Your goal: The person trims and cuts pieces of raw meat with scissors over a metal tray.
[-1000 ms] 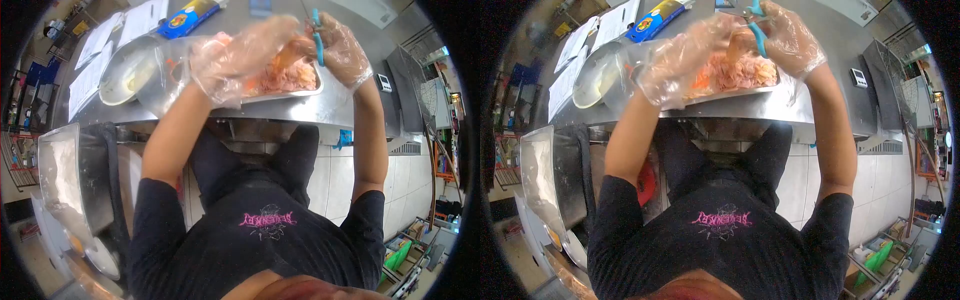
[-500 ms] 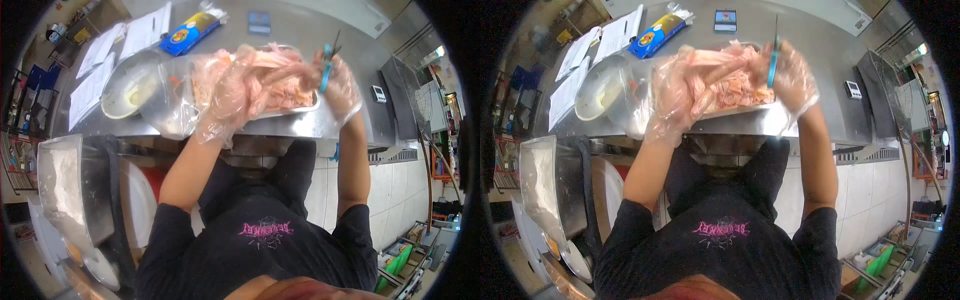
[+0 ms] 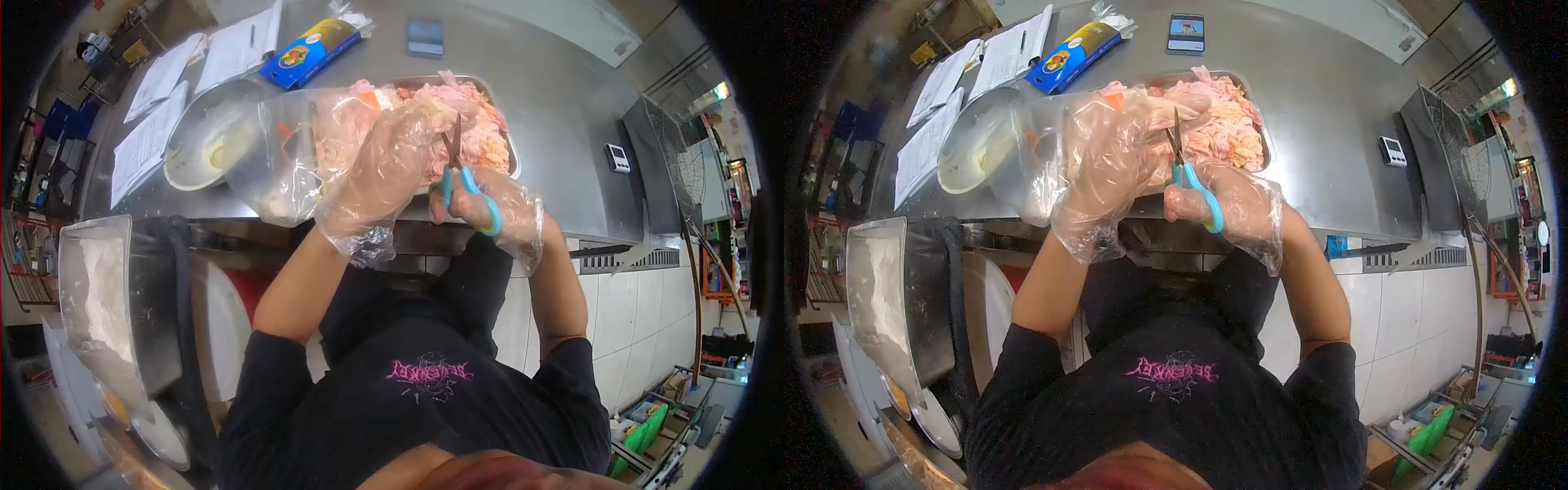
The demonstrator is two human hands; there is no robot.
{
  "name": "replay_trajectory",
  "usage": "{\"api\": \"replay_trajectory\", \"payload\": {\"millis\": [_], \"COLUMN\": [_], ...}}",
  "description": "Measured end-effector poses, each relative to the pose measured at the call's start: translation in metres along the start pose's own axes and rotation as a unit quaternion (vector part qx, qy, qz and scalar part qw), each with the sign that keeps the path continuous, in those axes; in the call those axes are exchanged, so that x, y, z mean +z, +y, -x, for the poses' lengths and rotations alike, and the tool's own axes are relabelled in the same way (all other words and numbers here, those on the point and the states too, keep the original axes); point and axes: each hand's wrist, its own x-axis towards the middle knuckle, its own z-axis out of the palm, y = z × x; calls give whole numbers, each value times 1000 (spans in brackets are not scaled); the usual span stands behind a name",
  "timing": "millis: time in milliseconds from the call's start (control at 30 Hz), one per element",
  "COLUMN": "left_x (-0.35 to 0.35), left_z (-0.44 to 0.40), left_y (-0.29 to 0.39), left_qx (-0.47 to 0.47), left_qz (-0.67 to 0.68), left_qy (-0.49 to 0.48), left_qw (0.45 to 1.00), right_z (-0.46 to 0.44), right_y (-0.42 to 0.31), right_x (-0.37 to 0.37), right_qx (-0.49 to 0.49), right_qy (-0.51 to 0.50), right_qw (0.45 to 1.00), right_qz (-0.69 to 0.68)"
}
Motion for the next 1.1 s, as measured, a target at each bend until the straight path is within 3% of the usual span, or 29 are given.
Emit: {"api": "replay_trajectory", "payload": {"millis": [100, 233, 300, 533, 600, 633, 700, 733, 800, 867, 933, 1000, 1067, 1100], "left_x": [6, -3, -3, -7, -16, -22, -33, -35, -35, -39, -45, -50, -44, -42], "left_z": [1, 0, 6, -1, -7, -12, -24, -26, -29, -34, -42, -44, -47, -48], "left_y": [11, 36, 34, 49, 47, 48, 53, 54, 56, 62, 62, 58, 51, 49], "left_qx": [-44, -40, 109, 195, 167, 168, 29, 30, -70, -80, -82, 14, -32, -76], "left_qz": [68, 22, -258, -382, -363, -363, -193, -193, -114, -157, -204, -208, -174, -141], "left_qy": [33, 0, 21, -18, -122, -124, -215, -216, -250, -279, -306, -347, -369, -389], "left_qw": [996, 999, 960, 903, 909, 908, 957, 957, 959, 944, 926, 914, 912, 907], "right_z": [2, 0, 1, -7, -6, -6, -9, -10, -11, -15, -9, -7, -7, -6], "right_y": [0, 0, 4, 13, 19, 23, 32, 37, 44, 43, 41, 41, 45, 48], "right_x": [5, 1, -1, -3, 2, 5, 5, 7, 11, 18, 17, 18, 21, 24], "right_qx": [13, 10, 5, -33, -50, -35, -25, -39, -52, -38, -50, -56, -81, -80], "right_qy": [25, 40, 34, 29, 37, 45, 53, 45, 38, 88, 73, 55, -23, -22], "right_qw": [999, 999, 999, 997, 993, 990, 987, 982, 975, 977, 968, 955, 890, 890], "right_qz": [-33, -18, -17, -57, -101, -128, -152, -180, -211, -188, -236, -285, -447, -449]}}
